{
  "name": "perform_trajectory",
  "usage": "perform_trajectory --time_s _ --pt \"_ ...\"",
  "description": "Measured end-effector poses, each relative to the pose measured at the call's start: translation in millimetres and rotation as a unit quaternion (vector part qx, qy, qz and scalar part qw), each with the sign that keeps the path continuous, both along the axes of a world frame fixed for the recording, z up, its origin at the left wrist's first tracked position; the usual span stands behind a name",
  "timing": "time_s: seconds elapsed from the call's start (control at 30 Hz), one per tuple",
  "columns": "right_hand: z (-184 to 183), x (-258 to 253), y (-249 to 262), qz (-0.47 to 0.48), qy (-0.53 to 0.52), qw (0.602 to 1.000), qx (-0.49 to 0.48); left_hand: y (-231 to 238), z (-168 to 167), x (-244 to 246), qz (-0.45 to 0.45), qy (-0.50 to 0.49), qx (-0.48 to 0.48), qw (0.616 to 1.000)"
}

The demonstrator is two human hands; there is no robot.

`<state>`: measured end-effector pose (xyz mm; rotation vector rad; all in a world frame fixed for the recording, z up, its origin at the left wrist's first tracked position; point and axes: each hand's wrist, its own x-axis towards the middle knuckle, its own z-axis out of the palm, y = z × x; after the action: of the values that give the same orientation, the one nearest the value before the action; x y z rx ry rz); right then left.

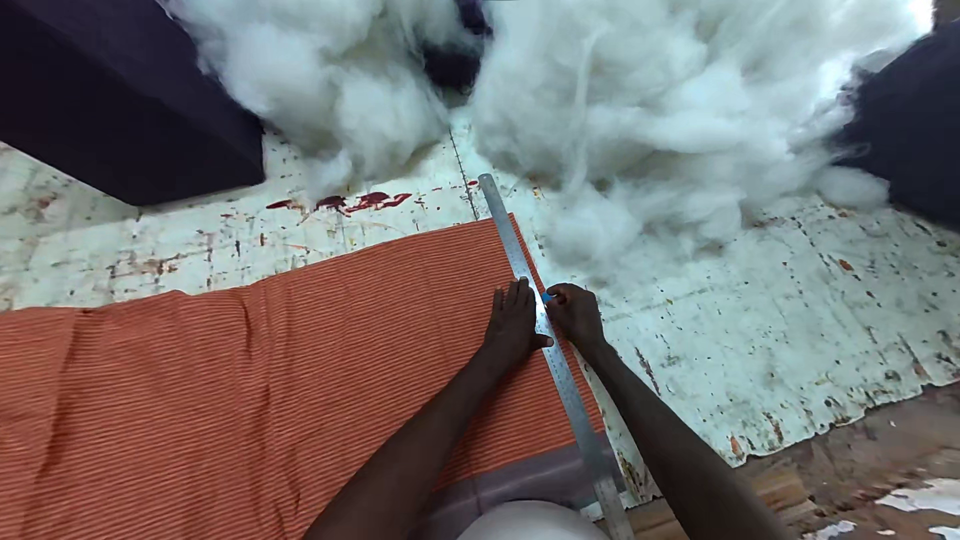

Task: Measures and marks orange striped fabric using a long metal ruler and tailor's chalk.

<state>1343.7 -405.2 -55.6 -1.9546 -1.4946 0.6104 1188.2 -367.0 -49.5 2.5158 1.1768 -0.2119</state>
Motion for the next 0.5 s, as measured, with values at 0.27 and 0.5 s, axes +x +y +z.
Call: perform_trajectory --time_s 0.27,0.5 --pt "7 -5 33 0.024 -0.051 0.998 -0.018 -1 -1 0 -0.016 -0.001 0.002 1.0" --pt "9 -4 95 0.034 -0.072 0.997 -0.003 3 4 4 -0.015 0.02 -0.022 0.999"
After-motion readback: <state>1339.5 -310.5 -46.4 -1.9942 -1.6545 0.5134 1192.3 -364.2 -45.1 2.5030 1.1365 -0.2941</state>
